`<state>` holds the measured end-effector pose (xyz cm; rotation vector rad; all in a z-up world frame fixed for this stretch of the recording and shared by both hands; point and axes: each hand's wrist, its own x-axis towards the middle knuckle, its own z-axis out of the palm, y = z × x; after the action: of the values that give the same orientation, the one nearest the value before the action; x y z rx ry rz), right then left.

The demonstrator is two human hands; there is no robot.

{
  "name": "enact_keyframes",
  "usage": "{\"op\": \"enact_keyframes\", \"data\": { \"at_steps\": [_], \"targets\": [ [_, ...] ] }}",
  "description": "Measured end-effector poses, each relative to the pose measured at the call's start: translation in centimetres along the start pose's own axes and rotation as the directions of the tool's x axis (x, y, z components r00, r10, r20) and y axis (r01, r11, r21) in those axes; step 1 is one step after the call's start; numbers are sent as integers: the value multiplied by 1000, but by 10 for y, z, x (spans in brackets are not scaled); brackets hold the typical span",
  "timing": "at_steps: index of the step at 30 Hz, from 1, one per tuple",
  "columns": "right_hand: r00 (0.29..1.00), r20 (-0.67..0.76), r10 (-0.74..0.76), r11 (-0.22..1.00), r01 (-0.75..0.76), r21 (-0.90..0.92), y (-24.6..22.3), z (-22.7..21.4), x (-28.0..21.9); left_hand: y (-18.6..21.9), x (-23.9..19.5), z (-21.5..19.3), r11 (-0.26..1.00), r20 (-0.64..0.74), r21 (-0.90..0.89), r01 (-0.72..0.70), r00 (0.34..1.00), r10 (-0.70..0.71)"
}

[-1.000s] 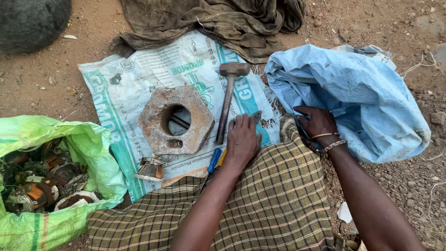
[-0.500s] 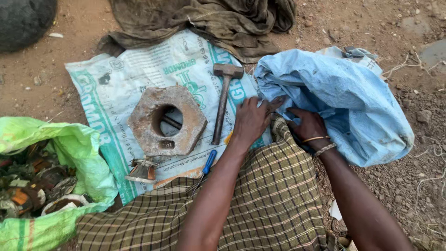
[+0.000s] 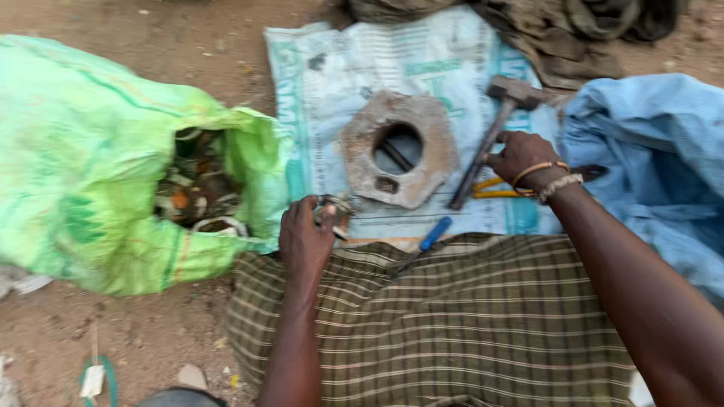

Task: The person sits on the ground and uses a hammer and pliers to dismantle a small electrical component, extracting copper wire and separating parts. The person places the extracted wire into a bucket and continues to process additional components.

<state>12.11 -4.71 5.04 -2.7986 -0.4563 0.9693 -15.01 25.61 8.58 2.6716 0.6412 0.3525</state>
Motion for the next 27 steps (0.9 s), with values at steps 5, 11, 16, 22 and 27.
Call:
{"op": "enact_keyframes", "data": {
  "at_steps": [5,11,16,22,27],
  "targets": [
    [942,-329,70,984,-12,176,-9,42,45,-13,16,32,979,255,59,193,946,-202],
    [917,-233,323,570,7,821,36,56,88,-10,27,41,960,387,155,234,879,-277],
    [948,165,-271,-222,-228,948,65,14,61,-16,23,19,929,417,54,367,837,-355],
    [987,-149,68,132,139,981,-5,19,-124,-4,30,4,39,296,-944,328,892,-342],
    [992,-50,-115,-10,50,999,-78,34,-193,22,40,40,563,195,-726,395,903,-382]
  ]
}}
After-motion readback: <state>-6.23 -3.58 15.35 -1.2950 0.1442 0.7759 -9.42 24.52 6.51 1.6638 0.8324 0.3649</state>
